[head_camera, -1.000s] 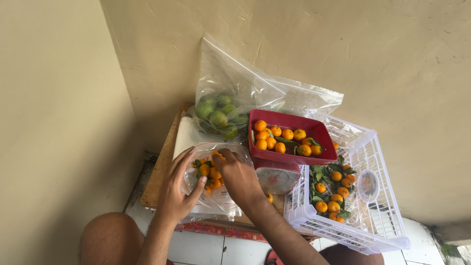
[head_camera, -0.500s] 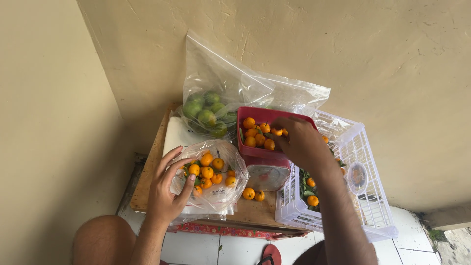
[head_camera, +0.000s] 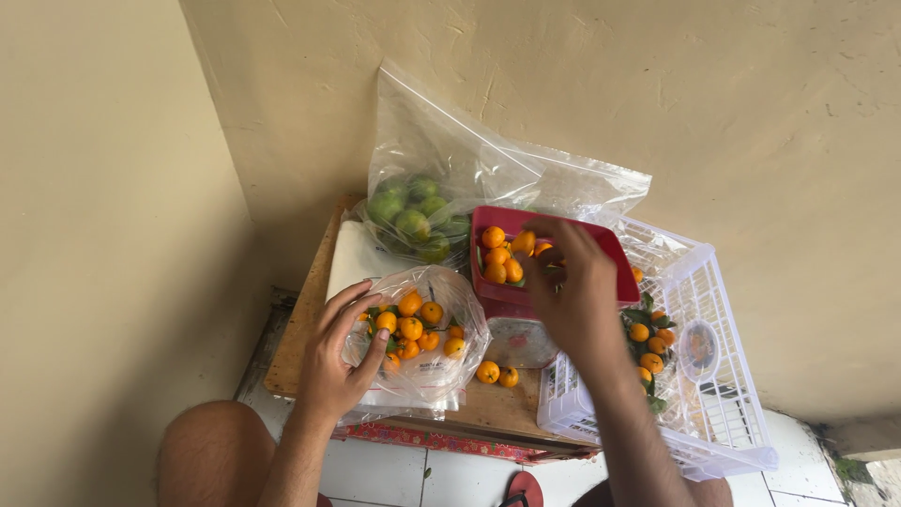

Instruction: The person sorts kumquats by hand, picking them from a white plastic crate and placing them into a red tray on a weighing scale.

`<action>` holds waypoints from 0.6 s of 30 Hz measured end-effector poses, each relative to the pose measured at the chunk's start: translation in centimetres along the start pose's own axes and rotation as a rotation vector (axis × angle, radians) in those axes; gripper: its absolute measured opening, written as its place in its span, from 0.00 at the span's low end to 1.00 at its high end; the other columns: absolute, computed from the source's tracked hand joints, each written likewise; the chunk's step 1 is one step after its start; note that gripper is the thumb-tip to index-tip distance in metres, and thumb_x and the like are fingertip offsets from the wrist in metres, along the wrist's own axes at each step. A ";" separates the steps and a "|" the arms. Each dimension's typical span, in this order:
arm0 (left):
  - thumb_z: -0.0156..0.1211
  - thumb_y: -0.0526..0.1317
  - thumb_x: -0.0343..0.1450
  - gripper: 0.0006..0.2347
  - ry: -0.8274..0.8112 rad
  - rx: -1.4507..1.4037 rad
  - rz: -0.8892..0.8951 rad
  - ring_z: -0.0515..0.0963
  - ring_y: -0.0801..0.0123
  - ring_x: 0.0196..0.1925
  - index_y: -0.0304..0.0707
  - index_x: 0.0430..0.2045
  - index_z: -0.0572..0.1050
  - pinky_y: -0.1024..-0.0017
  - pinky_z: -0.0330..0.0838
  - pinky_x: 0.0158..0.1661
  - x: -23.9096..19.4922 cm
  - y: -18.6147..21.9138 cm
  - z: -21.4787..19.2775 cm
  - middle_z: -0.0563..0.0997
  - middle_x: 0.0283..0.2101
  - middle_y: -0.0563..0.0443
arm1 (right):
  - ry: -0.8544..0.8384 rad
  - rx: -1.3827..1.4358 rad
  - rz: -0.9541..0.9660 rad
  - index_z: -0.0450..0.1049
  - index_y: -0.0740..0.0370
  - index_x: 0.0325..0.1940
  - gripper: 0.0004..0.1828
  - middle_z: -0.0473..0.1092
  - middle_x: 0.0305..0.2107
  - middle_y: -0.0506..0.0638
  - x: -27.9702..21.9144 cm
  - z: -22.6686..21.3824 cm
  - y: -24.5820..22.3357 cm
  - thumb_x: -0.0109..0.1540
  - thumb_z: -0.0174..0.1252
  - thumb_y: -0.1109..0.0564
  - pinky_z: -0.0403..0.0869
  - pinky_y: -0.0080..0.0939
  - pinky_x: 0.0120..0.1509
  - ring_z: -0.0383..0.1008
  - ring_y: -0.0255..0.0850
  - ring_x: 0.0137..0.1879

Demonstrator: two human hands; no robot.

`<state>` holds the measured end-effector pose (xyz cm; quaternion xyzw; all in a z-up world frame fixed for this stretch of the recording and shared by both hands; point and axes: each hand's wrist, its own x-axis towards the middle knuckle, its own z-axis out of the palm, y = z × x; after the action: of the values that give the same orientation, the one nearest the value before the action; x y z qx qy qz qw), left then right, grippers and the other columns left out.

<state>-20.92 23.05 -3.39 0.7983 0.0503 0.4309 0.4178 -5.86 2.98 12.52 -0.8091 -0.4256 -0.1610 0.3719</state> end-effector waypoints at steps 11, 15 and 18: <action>0.60 0.41 0.70 0.19 -0.001 -0.012 -0.066 0.76 0.45 0.63 0.33 0.55 0.75 0.47 0.70 0.60 0.0 0.5 -0.1 0.76 0.60 0.37 | -0.392 -0.143 0.011 0.76 0.55 0.57 0.17 0.74 0.46 0.57 -4.5 8.6 -1.6 0.64 0.60 0.61 0.83 0.53 0.42 0.82 0.57 0.45; 0.60 0.43 0.71 0.19 0.011 0.003 -0.039 0.76 0.46 0.63 0.33 0.54 0.76 0.48 0.70 0.59 -0.2 -0.1 0.1 0.77 0.59 0.39 | -0.177 -0.299 -0.208 0.77 0.62 0.53 0.16 0.72 0.47 0.61 -5.3 11.8 0.0 0.60 0.66 0.64 0.84 0.48 0.42 0.83 0.55 0.45; 0.61 0.41 0.70 0.19 0.014 0.022 -0.020 0.75 0.46 0.64 0.35 0.55 0.76 0.49 0.70 0.60 -0.4 -0.8 0.3 0.77 0.60 0.40 | -0.400 -0.410 -0.119 0.78 0.56 0.53 0.20 0.73 0.48 0.61 -6.8 14.2 2.2 0.59 0.62 0.70 0.84 0.45 0.44 0.82 0.55 0.47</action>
<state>-20.76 23.17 -4.31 0.7991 0.0662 0.4318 0.4130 -8.88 8.77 -1.96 -0.8567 -0.4956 -0.1027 0.0992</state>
